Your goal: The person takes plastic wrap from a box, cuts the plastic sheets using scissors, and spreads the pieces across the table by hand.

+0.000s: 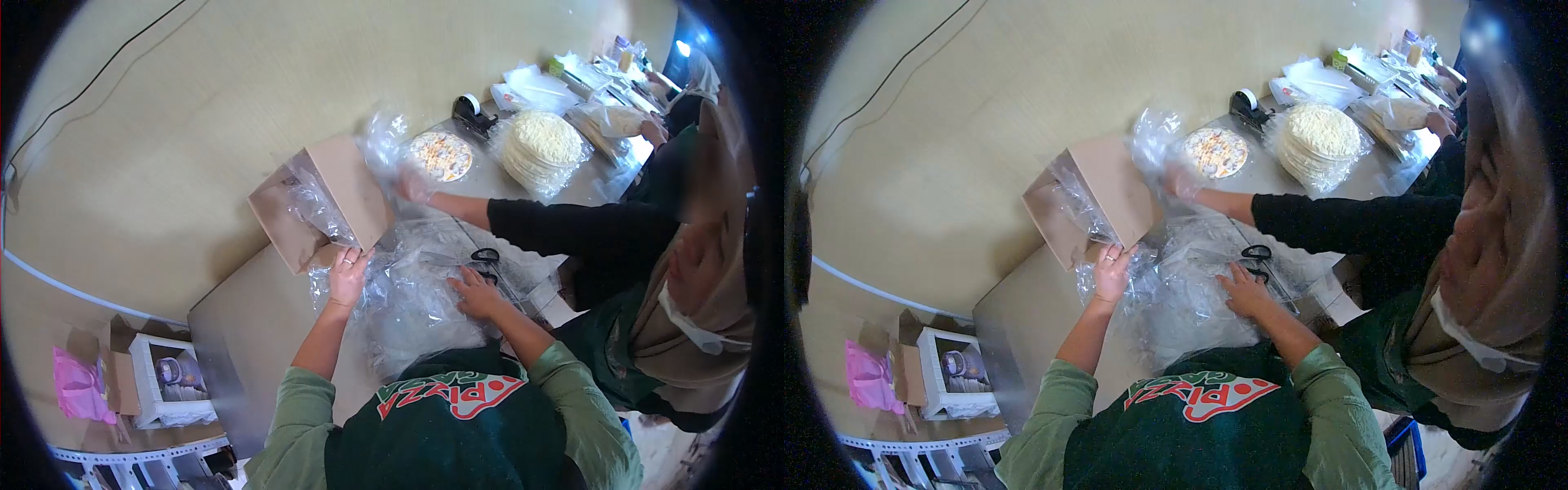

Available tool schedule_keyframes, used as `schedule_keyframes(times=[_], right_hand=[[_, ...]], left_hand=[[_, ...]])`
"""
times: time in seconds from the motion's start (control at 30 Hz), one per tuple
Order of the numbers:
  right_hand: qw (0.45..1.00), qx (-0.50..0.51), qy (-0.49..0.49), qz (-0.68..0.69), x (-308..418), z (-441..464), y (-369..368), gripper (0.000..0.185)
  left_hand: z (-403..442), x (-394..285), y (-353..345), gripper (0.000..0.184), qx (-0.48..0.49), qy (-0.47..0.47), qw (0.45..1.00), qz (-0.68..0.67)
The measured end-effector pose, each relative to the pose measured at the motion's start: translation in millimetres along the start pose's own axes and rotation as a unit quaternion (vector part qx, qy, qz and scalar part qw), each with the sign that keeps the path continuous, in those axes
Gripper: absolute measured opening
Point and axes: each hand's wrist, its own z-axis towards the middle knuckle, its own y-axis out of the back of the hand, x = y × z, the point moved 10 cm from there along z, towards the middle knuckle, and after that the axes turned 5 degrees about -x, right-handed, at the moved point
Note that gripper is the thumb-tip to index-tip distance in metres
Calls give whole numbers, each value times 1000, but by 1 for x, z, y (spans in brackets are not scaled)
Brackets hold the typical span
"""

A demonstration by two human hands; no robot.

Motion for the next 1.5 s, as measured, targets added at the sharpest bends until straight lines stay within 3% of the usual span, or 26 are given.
schedule_keyframes(times=[0.27, 0.53, 0.73, 0.93, 1.17, 1.23, 1.33, 1.43, 1.47, 1.5], right_hand=[[999, 18, -4, -29, 7, -9, 2, 68], [999, 14, -1, -43, 4, -7, -5, 67], [999, -4, 9, -42, 3, -5, -4, 67], [998, -46, 24, -45, 0, -2, -6, 70], [999, -34, 28, -28, 7, -7, 7, 67], [996, -56, 59, 32, 4, -9, 10, 62], [965, -151, 117, 179, -6, -9, 38, 47], [947, -243, 118, 176, -20, -13, 73, 42], [943, -256, 108, 185, -27, -13, 82, 40], [939, -268, 99, 192, -34, -12, 93, 37]], left_hand=[[-1, 10, 23, 44, -26, 37, 999, -1], [28, 13, 19, 40, 16, 45, 998, -45], [67, -6, -23, 23, 82, -7, 992, -96], [95, 29, -97, 28, 196, 29, 968, -155], [110, 37, -132, 29, 229, 91, 967, -61], [111, 36, -121, 27, 237, 122, 963, -44], [107, 35, -64, 25, 139, 131, 982, 5], [83, 55, -14, 23, 94, 247, 941, -211], [74, 61, -9, 25, 127, 236, 943, -200], [63, 69, -6, 25, 128, 298, 912, -251]])
